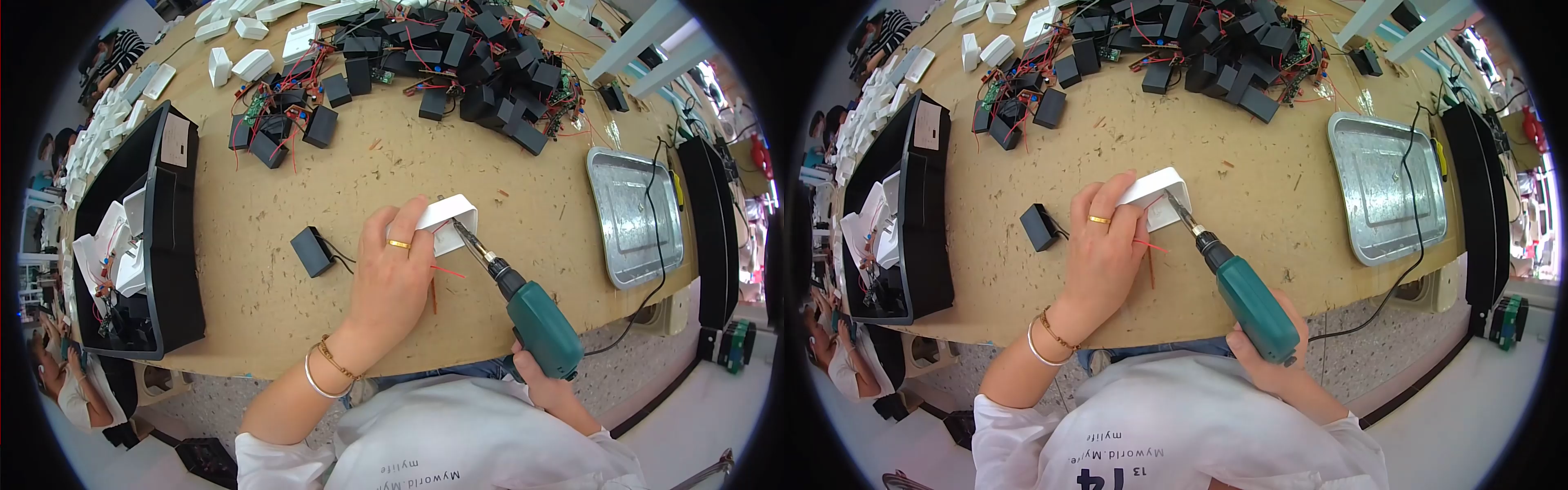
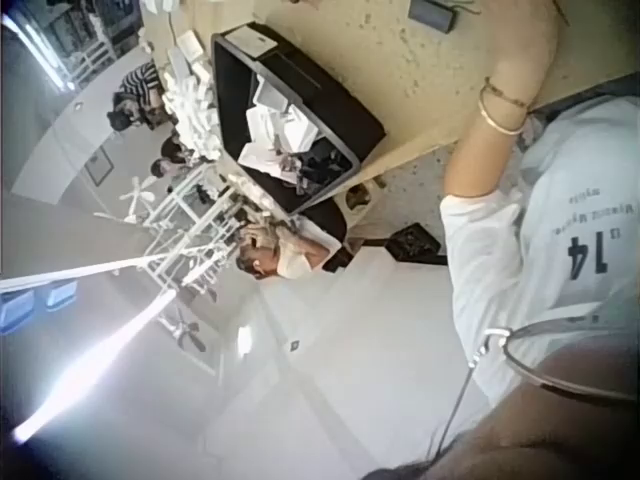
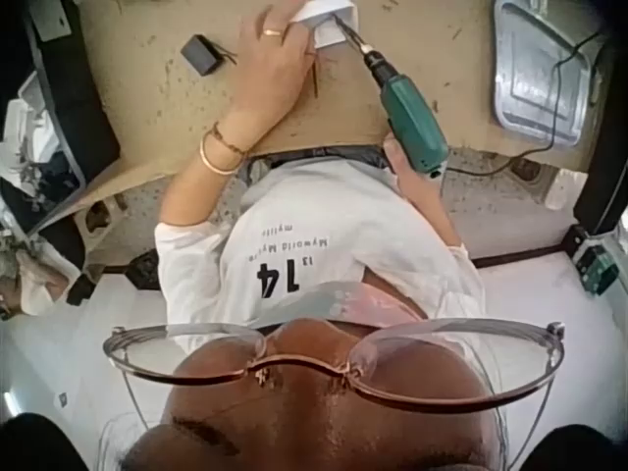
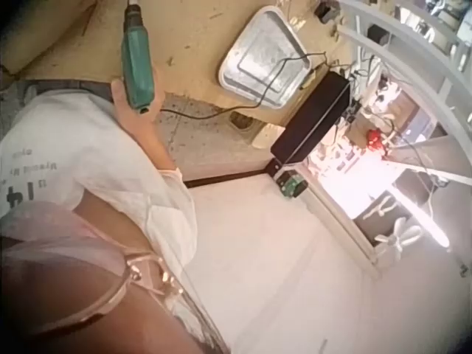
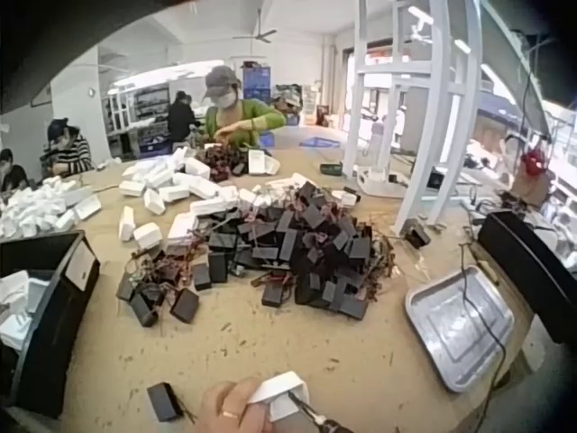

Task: Soldering electronic components and assembling them into plastic housings.

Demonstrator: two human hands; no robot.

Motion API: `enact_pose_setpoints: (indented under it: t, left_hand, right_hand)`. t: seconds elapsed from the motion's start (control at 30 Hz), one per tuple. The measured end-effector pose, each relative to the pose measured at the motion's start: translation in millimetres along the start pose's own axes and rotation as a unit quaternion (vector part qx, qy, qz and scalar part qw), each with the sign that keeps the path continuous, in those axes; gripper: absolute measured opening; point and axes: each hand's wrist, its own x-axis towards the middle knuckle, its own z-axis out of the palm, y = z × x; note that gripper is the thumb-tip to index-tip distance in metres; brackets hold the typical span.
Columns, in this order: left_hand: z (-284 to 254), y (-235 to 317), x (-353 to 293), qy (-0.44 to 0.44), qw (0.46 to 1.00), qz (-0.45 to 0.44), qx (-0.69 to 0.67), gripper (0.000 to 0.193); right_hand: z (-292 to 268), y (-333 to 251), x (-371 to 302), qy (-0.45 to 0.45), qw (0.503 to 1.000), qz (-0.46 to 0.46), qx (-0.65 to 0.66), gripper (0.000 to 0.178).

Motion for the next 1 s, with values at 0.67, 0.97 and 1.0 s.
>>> enact_pose_setpoints:
  t: [0.67,0.97,1.0]
  left_hand:
    - [-0.7,0.2,2.3,0.009,1.000,0.005,-0.011,0.012]
    - [-1.7,-0.2,2.1,0.005,1.000,0.002,-0.011,0.011]
    - [-1.7,0.0,2.1,0.002,1.000,-0.001,-0.014,0.011]
  right_hand:
    - [-2.6,-7.8,0.7,-0.016,0.999,0.018,0.039,0.037]
    - [0.7,-5.3,1.1,-0.013,0.998,-0.012,0.059,0.041]
    - [1.0,-5.7,0.8,-0.005,0.999,-0.002,0.046,0.041]
